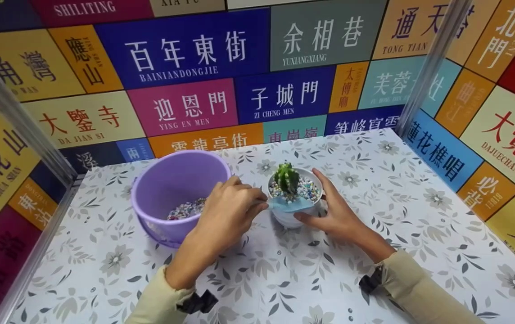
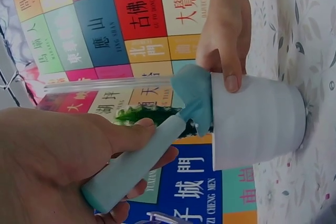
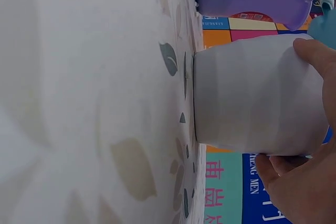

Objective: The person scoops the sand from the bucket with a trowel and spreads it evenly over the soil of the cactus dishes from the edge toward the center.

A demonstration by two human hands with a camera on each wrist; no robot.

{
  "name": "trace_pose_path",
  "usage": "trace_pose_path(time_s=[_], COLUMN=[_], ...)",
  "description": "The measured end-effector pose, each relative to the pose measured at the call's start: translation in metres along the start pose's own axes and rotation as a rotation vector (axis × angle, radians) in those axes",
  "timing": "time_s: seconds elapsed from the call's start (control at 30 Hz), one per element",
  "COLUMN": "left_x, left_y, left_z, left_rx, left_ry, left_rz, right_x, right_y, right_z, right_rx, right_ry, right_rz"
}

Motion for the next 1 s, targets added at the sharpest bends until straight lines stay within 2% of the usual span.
trace_pose_path(time_s=[0.3,0.43,0.67,1.0], left_x=[0.011,0.016,0.021,0.022], left_y=[-0.022,-0.029,-0.027,-0.017], left_z=[0.002,0.003,0.001,-0.005], left_rx=[0.059,0.05,-0.035,-0.229], left_ry=[-0.039,-0.064,-0.074,-0.092], left_rz=[-0.094,-0.123,-0.22,-0.37], right_x=[0.0,-0.001,-0.001,-0.003], right_y=[0.0,0.001,0.0,0.0], right_z=[0.0,-0.001,-0.001,-0.001], right_rx=[0.011,0.012,0.012,0.007], right_ry=[0.008,0.011,0.004,0.003], right_rz=[-0.002,-0.004,-0.015,-0.035])
Point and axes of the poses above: each hand's wrist, its own z-axis away from the middle knuckle, its own y-axis out of the palm, x = y × z, the point moved 6 cm from there along -z, towards the middle knuckle, and after that the axes turned 9 degrees about -z, right-handed, at the moved point
